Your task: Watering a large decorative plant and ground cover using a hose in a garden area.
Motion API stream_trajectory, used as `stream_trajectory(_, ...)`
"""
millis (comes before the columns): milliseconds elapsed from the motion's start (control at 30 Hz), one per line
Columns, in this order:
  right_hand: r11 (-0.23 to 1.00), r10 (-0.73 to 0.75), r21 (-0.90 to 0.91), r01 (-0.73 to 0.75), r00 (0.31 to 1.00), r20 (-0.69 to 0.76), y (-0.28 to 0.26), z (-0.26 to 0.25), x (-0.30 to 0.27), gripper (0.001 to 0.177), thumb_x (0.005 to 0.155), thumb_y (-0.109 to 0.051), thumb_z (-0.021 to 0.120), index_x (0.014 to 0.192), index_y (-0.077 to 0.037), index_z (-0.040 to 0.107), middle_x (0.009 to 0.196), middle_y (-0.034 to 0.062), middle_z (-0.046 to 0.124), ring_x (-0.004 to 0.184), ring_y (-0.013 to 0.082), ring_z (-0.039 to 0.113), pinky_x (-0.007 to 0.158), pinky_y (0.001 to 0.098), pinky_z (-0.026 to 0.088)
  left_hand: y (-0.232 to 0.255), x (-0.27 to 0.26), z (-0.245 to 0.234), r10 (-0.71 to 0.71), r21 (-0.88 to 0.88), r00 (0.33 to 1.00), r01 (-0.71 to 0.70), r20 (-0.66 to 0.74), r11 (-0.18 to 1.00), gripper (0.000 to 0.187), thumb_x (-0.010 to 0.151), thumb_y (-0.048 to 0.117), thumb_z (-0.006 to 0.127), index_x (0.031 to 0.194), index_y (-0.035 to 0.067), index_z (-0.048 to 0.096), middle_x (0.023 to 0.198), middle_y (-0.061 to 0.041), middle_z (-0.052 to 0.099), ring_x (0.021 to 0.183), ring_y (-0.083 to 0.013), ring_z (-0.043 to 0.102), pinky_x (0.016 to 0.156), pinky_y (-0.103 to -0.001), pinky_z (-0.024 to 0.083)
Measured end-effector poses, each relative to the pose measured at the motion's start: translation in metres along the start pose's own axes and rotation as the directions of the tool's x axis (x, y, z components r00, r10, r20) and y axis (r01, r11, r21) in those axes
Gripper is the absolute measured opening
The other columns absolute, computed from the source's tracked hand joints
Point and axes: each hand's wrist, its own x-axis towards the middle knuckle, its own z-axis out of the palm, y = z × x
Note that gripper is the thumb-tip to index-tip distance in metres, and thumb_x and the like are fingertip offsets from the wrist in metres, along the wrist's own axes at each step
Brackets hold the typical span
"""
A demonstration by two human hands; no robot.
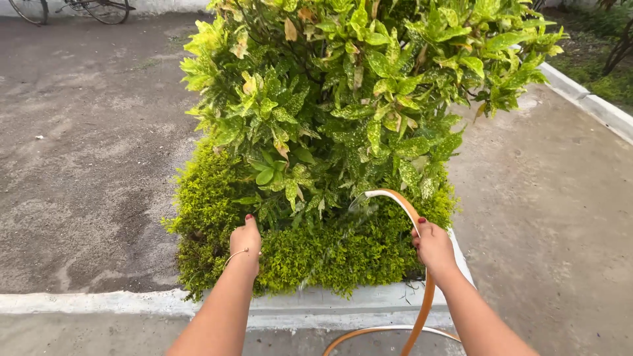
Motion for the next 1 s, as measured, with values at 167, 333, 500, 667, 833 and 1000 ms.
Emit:
stream_trajectory(167, 0.996, -0.001, -0.088, -0.006, 0.997, -0.08, -0.016, 0.016, -0.017, 0.04, 0.106, -0.036, 0.043, 0.087, -0.005, 0.059, 0.062, 0.0003, 0.05, 0.047, 0.0118, 0.039, 0.043, 0.0301, 0.032, -0.027, 0.028, -0.026, -0.108, -0.086, 0.994, 0.107, -0.016, 0.991, 0.067, 0.106, 0.056, 0.043, 0.081, -0.004, 0.06, 0.074, -0.013, 0.056, 0.065, -0.0249, 0.048, 0.064, -0.044, 0.039)
stream_trajectory(333, 0.979, 0.001, -0.202, -0.037, 0.985, -0.175, -0.017, 0.032, -0.019, 0.044, 0.106, -0.038, 0.043, 0.086, -0.004, 0.062, 0.064, 0.0017, 0.053, 0.049, 0.0125, 0.044, 0.044, 0.0311, 0.036, -0.037, 0.05, -0.03, -0.104, -0.134, 0.995, 0.104, 0.007, 0.985, 0.062, 0.104, 0.055, 0.042, 0.092, -0.002, 0.064, 0.091, -0.013, 0.069, 0.08, -0.0243, 0.06, 0.081, -0.041, 0.044)
stream_trajectory(500, 0.992, 0.015, -0.12, -0.03, 0.992, -0.122, -0.012, 0.057, -0.018, 0.041, 0.107, -0.038, 0.043, 0.087, -0.006, 0.06, 0.064, 0.0011, 0.052, 0.049, 0.0134, 0.043, 0.044, 0.0314, 0.035, -0.049, 0.069, -0.036, -0.11, -0.169, 0.992, 0.119, 0.062, 0.978, 0.057, 0.103, 0.054, 0.043, 0.113, 0.003, 0.066, 0.107, -0.015, 0.072, 0.096, -0.0253, 0.064, 0.091, -0.045, 0.045)
stream_trajectory(667, 0.983, 0.002, -0.185, -0.023, 0.993, -0.115, -0.022, 0.085, -0.016, 0.042, 0.107, -0.038, 0.042, 0.086, -0.006, 0.06, 0.063, 0.0017, 0.053, 0.048, 0.0137, 0.045, 0.045, 0.0312, 0.037, -0.068, 0.082, -0.049, -0.095, -0.164, 0.994, 0.104, 0.058, 0.981, 0.063, 0.105, 0.053, 0.042, 0.12, -0.004, 0.065, 0.108, -0.015, 0.072, 0.1, -0.027, 0.067, 0.094, -0.047, 0.046)
stream_trajectory(833, 0.969, 0.015, -0.243, -0.051, 0.989, -0.148, -0.023, 0.096, -0.012, 0.044, 0.106, -0.039, 0.042, 0.084, -0.007, 0.062, 0.063, 0.0026, 0.054, 0.047, 0.0146, 0.047, 0.045, 0.0315, 0.038, -0.068, 0.084, -0.064, -0.116, -0.141, 0.99, 0.126, 0.079, 0.982, 0.06, 0.105, 0.048, 0.043, 0.125, -0.003, 0.066, 0.109, -0.017, 0.075, 0.105, -0.0283, 0.066, 0.102, -0.048, 0.042)
stream_trajectory(1000, 0.985, 0.019, -0.168, -0.05, 0.983, -0.184, -0.008, 0.068, 0.002, 0.044, 0.107, -0.038, 0.042, 0.085, -0.005, 0.06, 0.064, 0.003, 0.053, 0.045, 0.0146, 0.044, 0.043, 0.0338, 0.038, -0.05, 0.065, -0.072, -0.157, -0.134, 0.983, 0.169, 0.095, 0.976, 0.062, 0.106, 0.051, 0.044, 0.123, -0.005, 0.065, 0.109, -0.016, 0.072, 0.103, -0.0244, 0.065, 0.104, -0.051, 0.04)
